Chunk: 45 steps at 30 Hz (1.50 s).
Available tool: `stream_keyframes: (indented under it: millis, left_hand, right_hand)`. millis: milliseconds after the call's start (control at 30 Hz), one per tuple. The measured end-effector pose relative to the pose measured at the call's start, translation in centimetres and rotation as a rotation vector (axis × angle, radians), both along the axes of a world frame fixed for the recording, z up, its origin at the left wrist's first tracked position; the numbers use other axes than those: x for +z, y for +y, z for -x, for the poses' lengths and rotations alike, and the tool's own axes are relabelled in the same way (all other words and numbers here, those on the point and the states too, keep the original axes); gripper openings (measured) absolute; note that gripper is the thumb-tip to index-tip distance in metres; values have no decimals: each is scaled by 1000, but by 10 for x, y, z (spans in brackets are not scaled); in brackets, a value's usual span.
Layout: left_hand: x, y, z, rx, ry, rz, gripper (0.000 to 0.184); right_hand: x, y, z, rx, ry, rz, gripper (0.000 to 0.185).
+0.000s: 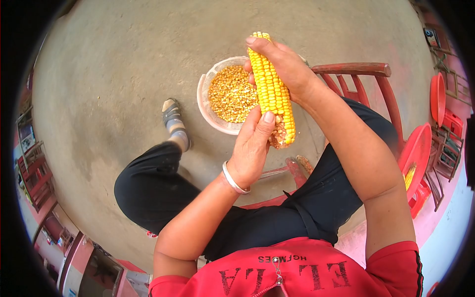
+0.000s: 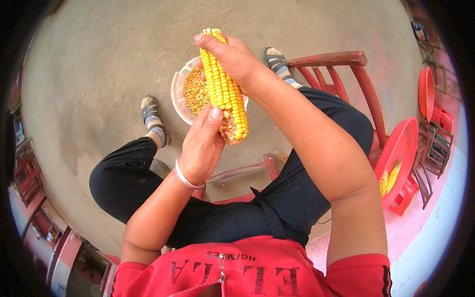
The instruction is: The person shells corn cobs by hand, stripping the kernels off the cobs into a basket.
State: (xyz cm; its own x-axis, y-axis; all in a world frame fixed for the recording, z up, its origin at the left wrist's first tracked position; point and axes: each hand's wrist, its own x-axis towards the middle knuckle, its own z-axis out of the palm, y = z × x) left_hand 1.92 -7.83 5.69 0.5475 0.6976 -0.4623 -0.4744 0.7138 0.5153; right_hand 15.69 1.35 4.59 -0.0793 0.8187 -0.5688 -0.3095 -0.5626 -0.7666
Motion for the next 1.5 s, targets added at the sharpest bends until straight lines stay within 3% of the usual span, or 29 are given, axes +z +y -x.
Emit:
stream_keyframes:
  millis: [167,233,467,567,733,967,1367,1500]
  left_hand:
    - [-6,0,3,-88,35,-129,49]
    - [2,2,2,-24,-29,48,48]
    - [-1,-1,2,37,-73,196,56]
    - [-1,0,2,29,-91,163,52]
    - [0,-2,-4,-9,125,92,47]
    - [-6,-4,0,-52,77,-27,48]
    - [3,-1,-4,62,25,158,51]
    - [-10,-4,-1,-38,83,-12,50]
  right_hand:
    - [3,0,2,18,-51,-26,39]
    - [2,0,3,29,-97,-47,39]
    - [-6,-2,7,55,-170,-112,41]
    - [-8,-1,5,53,-152,-100,41]
    - [-7,-3,8,55,-182,-107,42]
    - [-1,-2,5,74,-151,-71,42]
    - [-1,-3,5,70,-120,-62,43]
    - [1,-2,4,58,-130,-40,43]
